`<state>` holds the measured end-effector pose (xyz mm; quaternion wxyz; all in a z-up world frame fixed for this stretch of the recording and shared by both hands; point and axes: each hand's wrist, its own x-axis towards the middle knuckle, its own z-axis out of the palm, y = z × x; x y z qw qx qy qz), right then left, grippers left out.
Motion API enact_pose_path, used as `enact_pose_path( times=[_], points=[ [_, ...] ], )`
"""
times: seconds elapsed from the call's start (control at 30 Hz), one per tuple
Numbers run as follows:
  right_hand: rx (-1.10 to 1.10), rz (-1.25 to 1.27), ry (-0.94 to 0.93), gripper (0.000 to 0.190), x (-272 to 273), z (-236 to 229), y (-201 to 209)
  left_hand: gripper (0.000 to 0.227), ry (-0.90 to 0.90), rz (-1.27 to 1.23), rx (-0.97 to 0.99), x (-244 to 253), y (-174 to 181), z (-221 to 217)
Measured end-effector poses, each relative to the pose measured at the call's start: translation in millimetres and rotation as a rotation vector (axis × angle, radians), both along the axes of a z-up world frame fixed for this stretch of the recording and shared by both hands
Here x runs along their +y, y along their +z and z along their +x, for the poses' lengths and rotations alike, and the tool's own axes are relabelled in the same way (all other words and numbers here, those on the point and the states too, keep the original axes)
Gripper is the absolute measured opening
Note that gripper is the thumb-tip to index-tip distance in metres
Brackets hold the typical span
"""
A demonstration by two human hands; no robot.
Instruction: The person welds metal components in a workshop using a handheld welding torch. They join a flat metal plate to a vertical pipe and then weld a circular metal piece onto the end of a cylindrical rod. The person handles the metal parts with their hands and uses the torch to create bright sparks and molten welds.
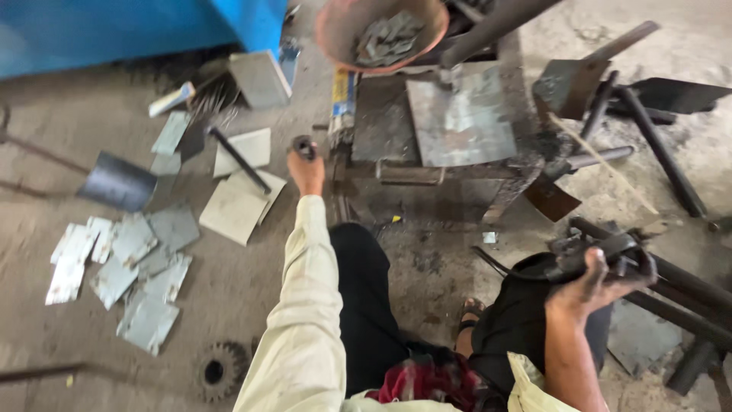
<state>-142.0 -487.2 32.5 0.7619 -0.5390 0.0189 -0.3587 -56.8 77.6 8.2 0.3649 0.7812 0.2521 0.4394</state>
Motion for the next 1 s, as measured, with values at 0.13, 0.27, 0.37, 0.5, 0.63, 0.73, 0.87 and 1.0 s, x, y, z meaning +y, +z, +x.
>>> enact_pose_path(
  times=[0.13,0.27,0.37,0.5,0.63,0.73,0.87,1.0],
  points=[
    [0.038,-0.002,0.006,0.062,-2,5,-3,0.016,0.038,0.088,0.169,2,-47,-3],
    [-0.027,0.008,0.04,0.055,6,7,0,0.034,0.211,0.292,0.416,-3,-59,25],
    [-0.043,0.042,0.082,0.055,16,-4,14,0.034,0.29,0.227,0.512,-8,-58,48],
    [0.058,0.062,0.028,0.057,23,-3,26,0.027,0.301,0.17,0.589,-11,-49,59],
    [0.029,0.025,0.017,0.058,21,2,12,0.023,0.267,0.185,0.553,-11,-42,51],
    [0.069,0.022,0.034,0.059,26,7,15,0.018,0.226,0.299,0.63,-16,-31,45],
    [0.046,0.028,0.068,0.06,32,2,20,0.016,0.217,0.244,0.688,-28,-10,26],
    [0.04,0.103,0.101,0.057,28,-5,14,0.019,0.21,0.233,0.745,-37,0,6]
  ],
)
